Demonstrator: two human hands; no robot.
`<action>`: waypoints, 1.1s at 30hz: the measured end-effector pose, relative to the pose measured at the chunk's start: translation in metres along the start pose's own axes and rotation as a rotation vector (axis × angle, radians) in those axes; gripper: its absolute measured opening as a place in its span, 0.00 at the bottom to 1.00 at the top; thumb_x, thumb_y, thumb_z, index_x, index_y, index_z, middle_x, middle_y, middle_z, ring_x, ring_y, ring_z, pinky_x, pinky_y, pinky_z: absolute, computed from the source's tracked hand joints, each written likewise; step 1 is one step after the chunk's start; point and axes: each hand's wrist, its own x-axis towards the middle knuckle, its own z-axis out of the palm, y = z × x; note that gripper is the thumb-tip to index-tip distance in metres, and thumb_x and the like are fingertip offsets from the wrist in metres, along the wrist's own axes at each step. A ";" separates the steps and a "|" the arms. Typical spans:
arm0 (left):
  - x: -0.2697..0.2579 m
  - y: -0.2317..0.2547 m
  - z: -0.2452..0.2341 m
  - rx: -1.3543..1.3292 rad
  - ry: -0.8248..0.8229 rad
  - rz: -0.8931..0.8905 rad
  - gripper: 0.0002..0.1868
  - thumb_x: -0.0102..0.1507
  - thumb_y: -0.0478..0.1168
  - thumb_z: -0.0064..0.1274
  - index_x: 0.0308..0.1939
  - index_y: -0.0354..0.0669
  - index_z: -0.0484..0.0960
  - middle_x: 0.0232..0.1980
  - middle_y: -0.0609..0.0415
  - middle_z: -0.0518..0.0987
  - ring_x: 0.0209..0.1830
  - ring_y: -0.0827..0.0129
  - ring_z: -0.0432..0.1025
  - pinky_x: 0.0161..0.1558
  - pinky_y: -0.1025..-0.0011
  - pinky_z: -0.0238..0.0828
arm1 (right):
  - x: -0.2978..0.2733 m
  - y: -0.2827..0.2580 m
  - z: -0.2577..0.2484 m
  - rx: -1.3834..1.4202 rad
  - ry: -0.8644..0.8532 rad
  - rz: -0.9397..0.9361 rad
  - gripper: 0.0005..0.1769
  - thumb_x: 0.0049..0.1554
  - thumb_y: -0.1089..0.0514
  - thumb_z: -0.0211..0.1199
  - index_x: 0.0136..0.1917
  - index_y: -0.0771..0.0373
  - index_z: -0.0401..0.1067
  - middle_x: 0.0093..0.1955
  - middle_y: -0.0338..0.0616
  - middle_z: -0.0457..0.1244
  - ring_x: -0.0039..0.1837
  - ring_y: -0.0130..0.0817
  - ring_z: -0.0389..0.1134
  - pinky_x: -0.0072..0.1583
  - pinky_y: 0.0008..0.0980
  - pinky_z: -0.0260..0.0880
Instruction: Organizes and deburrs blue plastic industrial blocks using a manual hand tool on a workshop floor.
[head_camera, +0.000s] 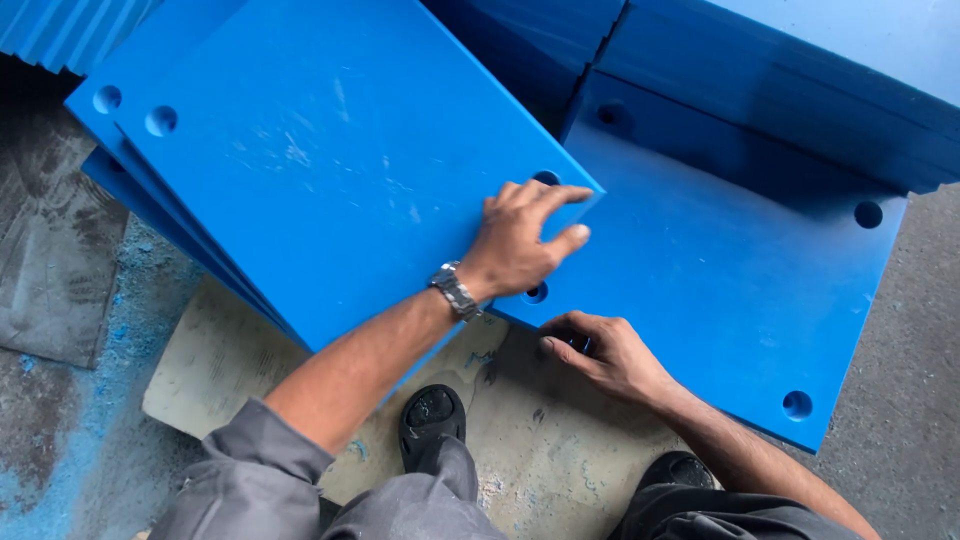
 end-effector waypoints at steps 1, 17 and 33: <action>0.003 0.005 0.019 -0.005 -0.006 0.004 0.25 0.63 0.55 0.53 0.63 0.57 0.79 0.57 0.54 0.79 0.58 0.59 0.68 0.61 0.53 0.61 | -0.009 -0.008 -0.001 0.002 0.005 0.007 0.21 0.58 0.44 0.63 0.57 0.59 0.78 0.48 0.45 0.74 0.46 0.37 0.77 0.49 0.39 0.78; 0.012 -0.026 -0.022 0.245 0.100 0.185 0.24 0.66 0.55 0.58 0.62 0.49 0.81 0.72 0.45 0.71 0.73 0.50 0.63 0.68 0.42 0.55 | -0.102 0.051 0.029 -0.532 0.296 -0.555 0.35 0.46 0.40 0.73 0.61 0.57 0.68 0.55 0.45 0.65 0.56 0.43 0.67 0.53 0.43 0.68; -0.091 0.040 0.013 0.191 -0.338 0.367 0.50 0.45 0.65 0.69 0.68 0.53 0.72 0.78 0.48 0.58 0.77 0.57 0.53 0.68 0.48 0.46 | -0.208 0.185 -0.012 -0.630 0.258 -0.202 0.30 0.46 0.54 0.71 0.61 0.59 0.68 0.55 0.49 0.65 0.59 0.48 0.66 0.59 0.48 0.65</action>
